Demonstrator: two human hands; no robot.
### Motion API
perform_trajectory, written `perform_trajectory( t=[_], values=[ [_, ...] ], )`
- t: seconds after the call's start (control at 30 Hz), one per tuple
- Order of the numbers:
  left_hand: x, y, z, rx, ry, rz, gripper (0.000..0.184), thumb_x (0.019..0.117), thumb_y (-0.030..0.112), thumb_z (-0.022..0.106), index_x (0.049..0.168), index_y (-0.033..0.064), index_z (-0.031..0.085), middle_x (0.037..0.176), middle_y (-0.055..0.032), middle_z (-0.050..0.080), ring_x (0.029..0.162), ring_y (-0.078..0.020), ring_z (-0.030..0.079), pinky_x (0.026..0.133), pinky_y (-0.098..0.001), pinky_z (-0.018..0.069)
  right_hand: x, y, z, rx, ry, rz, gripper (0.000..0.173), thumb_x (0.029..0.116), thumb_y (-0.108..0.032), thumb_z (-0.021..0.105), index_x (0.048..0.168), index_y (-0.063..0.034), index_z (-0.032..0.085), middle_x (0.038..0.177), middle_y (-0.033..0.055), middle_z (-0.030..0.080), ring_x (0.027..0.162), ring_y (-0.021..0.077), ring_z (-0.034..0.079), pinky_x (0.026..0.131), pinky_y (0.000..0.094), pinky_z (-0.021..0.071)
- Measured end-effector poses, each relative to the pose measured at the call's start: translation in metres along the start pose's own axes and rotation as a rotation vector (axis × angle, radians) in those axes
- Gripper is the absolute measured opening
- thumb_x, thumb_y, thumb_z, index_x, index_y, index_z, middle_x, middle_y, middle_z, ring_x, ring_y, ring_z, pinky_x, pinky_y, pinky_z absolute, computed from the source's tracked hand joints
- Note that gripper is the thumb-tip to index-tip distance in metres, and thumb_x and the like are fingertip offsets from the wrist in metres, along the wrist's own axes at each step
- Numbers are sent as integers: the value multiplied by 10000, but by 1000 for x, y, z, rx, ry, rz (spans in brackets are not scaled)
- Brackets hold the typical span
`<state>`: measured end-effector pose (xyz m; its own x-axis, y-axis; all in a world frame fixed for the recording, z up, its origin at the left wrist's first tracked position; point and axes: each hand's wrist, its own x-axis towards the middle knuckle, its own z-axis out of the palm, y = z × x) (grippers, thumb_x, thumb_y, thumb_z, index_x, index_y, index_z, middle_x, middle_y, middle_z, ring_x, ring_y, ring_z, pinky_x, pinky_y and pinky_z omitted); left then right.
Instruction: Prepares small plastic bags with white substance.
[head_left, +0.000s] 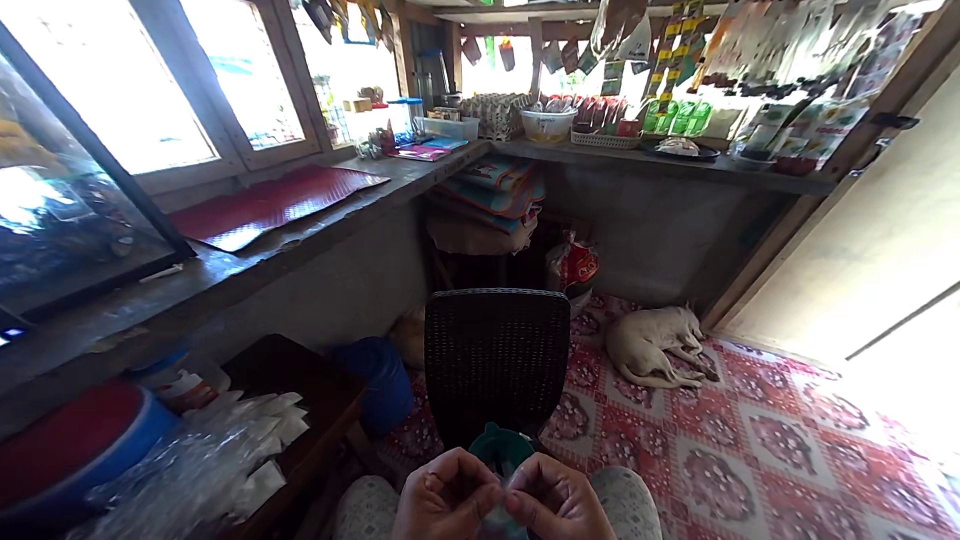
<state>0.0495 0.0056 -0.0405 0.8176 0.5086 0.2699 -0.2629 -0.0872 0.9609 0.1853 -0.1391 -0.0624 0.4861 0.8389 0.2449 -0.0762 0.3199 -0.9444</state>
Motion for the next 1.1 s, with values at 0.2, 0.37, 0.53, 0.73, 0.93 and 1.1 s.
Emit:
perform_trajectory(
  t=[0.2,0.37,0.53,0.73,0.93,1.1],
  values=[
    [0,-3,1,25,-1,5,132,846,45,809,894,43,686,752,-6,674,598,-58,608,551,-220,534,0,2,0,-11,9,-7,67,943,-19,695,1008,-14,681,868,12,716,757,56,667,724,251,579],
    [1,-1,2,32,-12,-16,107,929,88,735,986,26,671,837,-20,676,697,-88,641,635,-250,570,-1,2,-1,-30,3,-11,80,944,-27,700,1017,-2,680,877,27,720,764,69,675,729,264,587],
    [4,1,-4,-19,4,14,148,897,-49,702,1036,-1,707,885,-62,721,695,-112,674,638,-269,597,-1,2,-2,-53,3,-3,71,948,-27,694,1011,3,681,867,33,712,760,74,668,725,266,582],
    [3,1,-2,-10,5,-21,208,924,-8,628,1126,7,675,914,-35,700,718,-110,664,632,-270,584,-2,3,-1,-72,17,-12,85,944,-34,701,1016,6,682,879,38,720,770,81,675,732,274,585],
    [2,-1,-4,19,-34,-48,89,917,1,705,1002,9,729,869,-45,728,690,-83,663,641,-247,581,-1,4,-1,-75,21,-11,83,943,-35,704,1014,3,683,871,34,715,757,74,668,716,264,581],
    [1,0,-2,60,2,-22,69,893,-19,730,956,9,729,857,-44,730,698,-85,672,650,-248,589,-1,4,1,-78,-4,-12,86,949,-27,694,1022,16,681,889,51,719,785,92,679,746,283,588]
  ],
)
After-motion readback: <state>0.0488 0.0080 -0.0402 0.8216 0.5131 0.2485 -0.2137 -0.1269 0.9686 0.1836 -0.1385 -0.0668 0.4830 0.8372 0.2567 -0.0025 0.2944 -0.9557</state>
